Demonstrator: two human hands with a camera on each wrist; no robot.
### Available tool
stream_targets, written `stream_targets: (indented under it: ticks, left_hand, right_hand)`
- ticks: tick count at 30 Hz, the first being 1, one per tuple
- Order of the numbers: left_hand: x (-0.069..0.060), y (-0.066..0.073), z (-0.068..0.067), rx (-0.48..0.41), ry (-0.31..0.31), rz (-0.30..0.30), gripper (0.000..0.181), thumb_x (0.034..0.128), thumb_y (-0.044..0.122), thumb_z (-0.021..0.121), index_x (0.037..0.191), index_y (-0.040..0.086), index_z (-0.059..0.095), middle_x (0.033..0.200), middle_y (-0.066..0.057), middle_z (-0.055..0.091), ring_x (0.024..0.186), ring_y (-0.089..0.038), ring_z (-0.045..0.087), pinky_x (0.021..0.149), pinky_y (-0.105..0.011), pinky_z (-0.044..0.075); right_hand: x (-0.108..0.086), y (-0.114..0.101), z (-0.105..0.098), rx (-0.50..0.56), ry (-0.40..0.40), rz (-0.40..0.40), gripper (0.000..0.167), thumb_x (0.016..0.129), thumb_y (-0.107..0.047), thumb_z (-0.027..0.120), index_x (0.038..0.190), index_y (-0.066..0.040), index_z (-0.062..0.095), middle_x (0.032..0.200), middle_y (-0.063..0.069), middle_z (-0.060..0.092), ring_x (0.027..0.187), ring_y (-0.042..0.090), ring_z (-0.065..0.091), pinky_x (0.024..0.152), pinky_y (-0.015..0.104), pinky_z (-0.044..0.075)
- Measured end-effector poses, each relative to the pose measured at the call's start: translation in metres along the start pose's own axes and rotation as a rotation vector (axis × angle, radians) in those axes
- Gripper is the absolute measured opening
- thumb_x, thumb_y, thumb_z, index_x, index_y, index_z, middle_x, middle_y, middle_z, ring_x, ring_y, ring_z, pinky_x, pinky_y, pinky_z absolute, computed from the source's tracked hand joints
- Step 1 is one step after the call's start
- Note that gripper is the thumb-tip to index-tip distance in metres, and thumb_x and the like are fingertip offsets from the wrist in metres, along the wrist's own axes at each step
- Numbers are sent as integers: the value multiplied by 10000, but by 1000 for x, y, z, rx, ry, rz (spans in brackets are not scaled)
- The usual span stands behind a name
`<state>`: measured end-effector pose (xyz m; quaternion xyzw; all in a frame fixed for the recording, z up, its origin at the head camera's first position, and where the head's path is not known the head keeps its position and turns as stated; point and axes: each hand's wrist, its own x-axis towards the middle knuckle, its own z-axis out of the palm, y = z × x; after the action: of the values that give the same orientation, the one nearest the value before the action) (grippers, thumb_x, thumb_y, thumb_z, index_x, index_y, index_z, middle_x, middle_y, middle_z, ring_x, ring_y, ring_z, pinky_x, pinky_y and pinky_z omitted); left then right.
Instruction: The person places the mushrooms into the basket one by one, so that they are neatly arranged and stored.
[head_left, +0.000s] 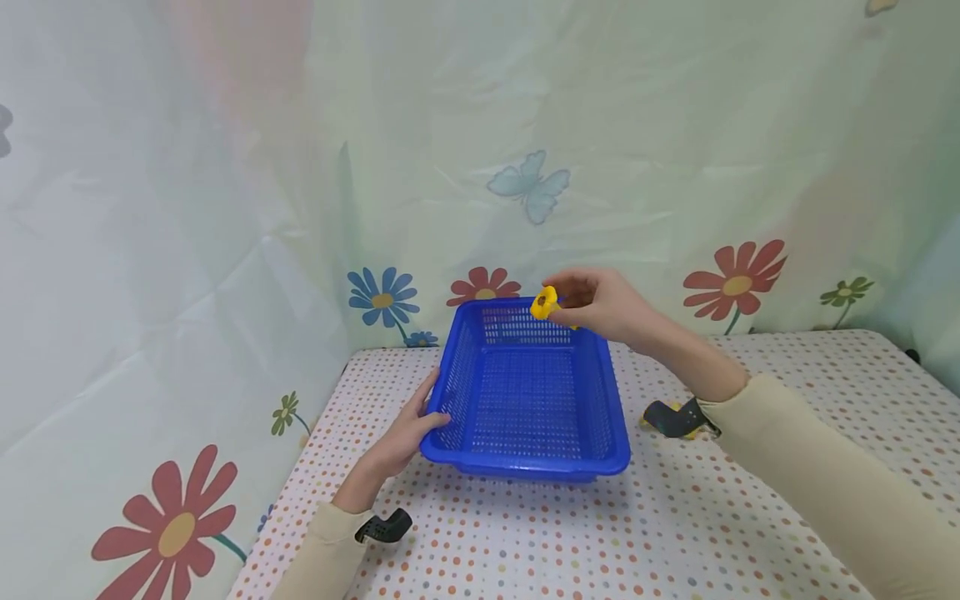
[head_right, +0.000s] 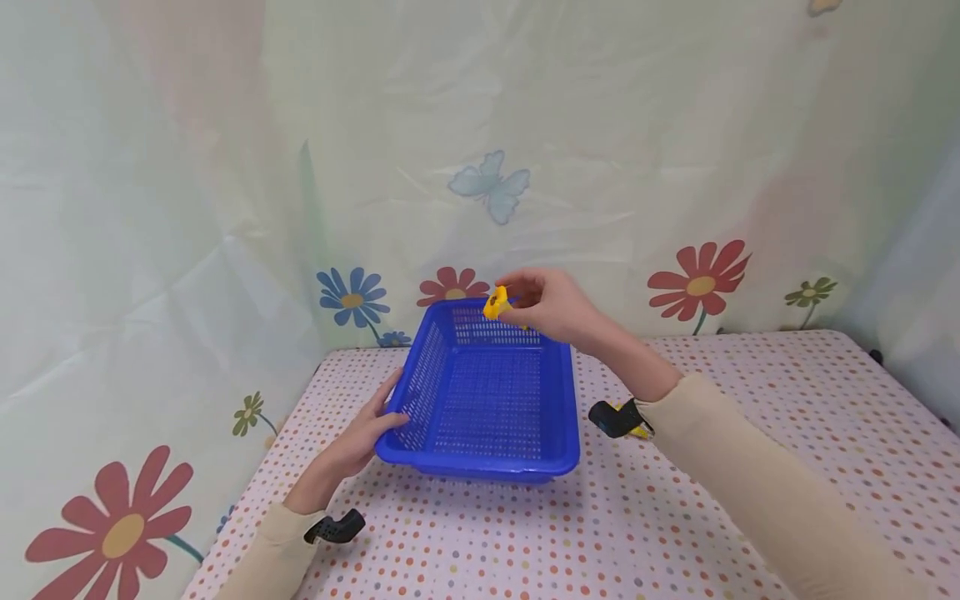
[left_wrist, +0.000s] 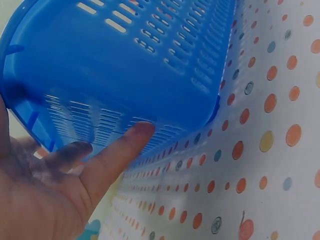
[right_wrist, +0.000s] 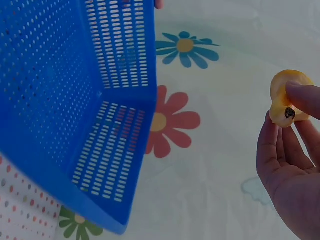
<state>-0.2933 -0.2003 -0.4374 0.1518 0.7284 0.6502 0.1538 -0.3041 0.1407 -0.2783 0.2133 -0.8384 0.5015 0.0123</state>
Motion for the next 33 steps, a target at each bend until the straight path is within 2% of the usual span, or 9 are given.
stream_targets:
  ticks: [5,10,15,19,25,30,33]
  left_hand:
    - [0,-2,1,-11,-5,-11,808,948,117,530,1562,349,57,1541,-229,231,1277,-447,423,895,-512,480]
    - [2,-2,2,12,4,-9,802,945,143,531,1559,358,62,1536,-223,238,1267,-440,435,905,-527,468]
    - [3,-2,2,41,27,-4,789,940,176,523,1558,357,68,1527,-245,231,1259,-456,433,897,-546,466]
    - [-3,-5,3,71,35,-12,787,938,198,516,1563,328,57,1532,-268,189,1286,-486,383,921,-591,433]
    - [-8,-11,5,80,30,-31,789,937,197,509,1561,324,44,1565,-226,109,1333,-493,307,974,-620,368]
    - [-3,-9,6,81,24,-6,791,936,220,498,1562,314,24,1579,-189,63,1344,-485,281,991,-633,334]
    - [2,-5,6,81,33,5,784,935,219,493,1559,328,30,1592,-149,39,1366,-461,252,1018,-635,294]
  right_hand:
    - [29,4,10,-8,-43,-7,460,916,-86,672,1358,-54,547,1181,145,626,1067,281,589,859,355,518]
    - [57,12,21,-20,-52,5,452,904,-83,687,1338,-58,564,1178,135,636,1074,275,592,862,370,517]
    - [81,22,35,10,-45,13,413,888,-44,695,1275,16,562,1161,192,637,1061,314,606,874,384,514]
    - [96,39,54,62,-48,58,369,888,-17,687,1220,54,545,1139,217,633,1040,330,603,888,412,507]
    - [112,68,79,105,-53,141,373,882,-16,696,1204,60,525,1167,219,591,1083,338,561,910,423,489]
    - [125,81,87,161,-26,184,360,884,5,683,1202,66,526,1184,235,577,1101,359,546,946,465,461]
    - [134,88,89,169,-7,204,354,891,3,676,1209,61,532,1198,232,574,1113,356,546,944,444,466]
